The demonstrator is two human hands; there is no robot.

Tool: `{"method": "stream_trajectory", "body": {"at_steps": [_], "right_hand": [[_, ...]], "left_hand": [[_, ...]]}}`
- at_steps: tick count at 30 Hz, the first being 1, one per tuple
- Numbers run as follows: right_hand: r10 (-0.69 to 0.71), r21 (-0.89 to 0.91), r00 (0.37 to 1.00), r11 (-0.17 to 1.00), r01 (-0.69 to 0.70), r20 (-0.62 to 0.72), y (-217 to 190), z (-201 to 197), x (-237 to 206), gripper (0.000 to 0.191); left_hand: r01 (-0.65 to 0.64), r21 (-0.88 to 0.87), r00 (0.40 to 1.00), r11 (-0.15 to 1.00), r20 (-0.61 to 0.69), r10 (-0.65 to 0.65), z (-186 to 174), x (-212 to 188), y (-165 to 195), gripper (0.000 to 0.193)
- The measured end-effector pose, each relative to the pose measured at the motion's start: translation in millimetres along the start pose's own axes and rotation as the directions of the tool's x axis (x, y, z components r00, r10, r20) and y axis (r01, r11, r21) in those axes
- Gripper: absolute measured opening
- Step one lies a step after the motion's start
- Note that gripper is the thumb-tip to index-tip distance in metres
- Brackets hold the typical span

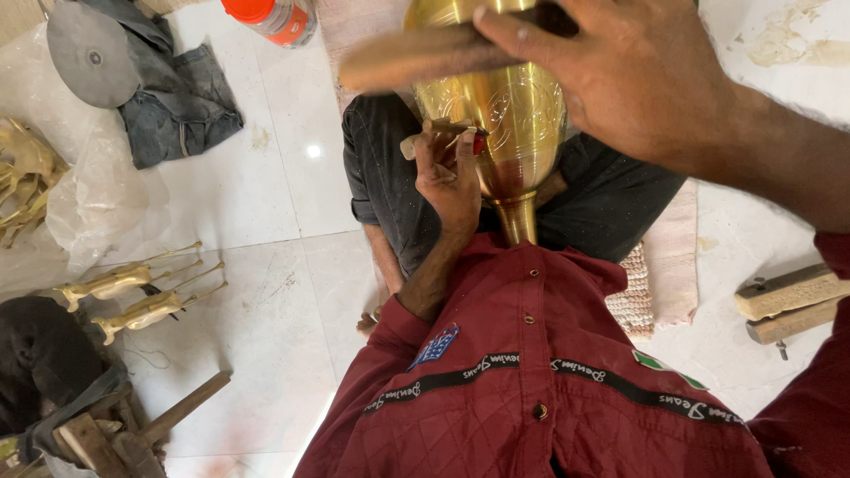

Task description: The person sits on the floor with a large brass vessel held between the legs and engraves decorative floral patterns into its surface. They hold a small chisel against the metal with one hand and strike it with a wooden mallet in the other, repositioning the chisel repeatedly to work the design across the vessel body.

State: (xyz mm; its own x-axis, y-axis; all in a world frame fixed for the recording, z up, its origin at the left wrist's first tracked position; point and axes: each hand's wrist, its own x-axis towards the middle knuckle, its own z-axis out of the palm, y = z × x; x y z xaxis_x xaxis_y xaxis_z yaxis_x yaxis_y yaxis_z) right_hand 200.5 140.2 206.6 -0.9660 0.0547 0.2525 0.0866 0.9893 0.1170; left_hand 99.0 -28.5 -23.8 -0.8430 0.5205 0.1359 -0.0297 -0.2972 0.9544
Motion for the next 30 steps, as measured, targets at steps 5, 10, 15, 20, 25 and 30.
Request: {"method": "stream_trajectory", "body": {"at_steps": [5, 10, 15, 20, 25, 30], "right_hand": [[-0.052, -0.103, 0.998, 0.994, 0.047, -0.046, -11, -17, 8, 0.045], [0.078, -0.306, 0.992, 0.951, -0.046, 0.096, -14, -12, -26, 0.049], [0.364, -0.089, 0.928, 0.93, -0.356, 0.083, -13, 32, -88, 0.054], [0.545, 0.224, 0.836, 0.809, -0.543, 0.057, -32, 80, -132, 0.058], [0.654, 0.293, 0.754, 0.71, -0.64, 0.061, -50, 94, -143, 0.057], [0.62, 0.1, 0.782, 0.776, -0.623, 0.058, -50, 89, -137, 0.061]], "left_hand": [[0.103, 0.091, 0.977, 0.99, 0.176, -0.118, -10, 21, 7, 0.042], [-0.022, 0.121, 0.896, 0.992, 0.442, -0.034, -24, 44, 17, 0.036], [0.037, 0.081, 0.84, 0.996, 0.538, -0.075, -25, 74, 22, 0.042], [-0.075, 0.144, 0.559, 0.987, 0.826, -0.078, -19, 115, 23, 0.047], [-0.23, 0.151, 0.397, 0.961, 0.916, -0.049, -11, 129, 27, 0.045], [-0.259, 0.206, 0.378, 0.944, 0.921, -0.098, -7, 131, 30, 0.048]]}}
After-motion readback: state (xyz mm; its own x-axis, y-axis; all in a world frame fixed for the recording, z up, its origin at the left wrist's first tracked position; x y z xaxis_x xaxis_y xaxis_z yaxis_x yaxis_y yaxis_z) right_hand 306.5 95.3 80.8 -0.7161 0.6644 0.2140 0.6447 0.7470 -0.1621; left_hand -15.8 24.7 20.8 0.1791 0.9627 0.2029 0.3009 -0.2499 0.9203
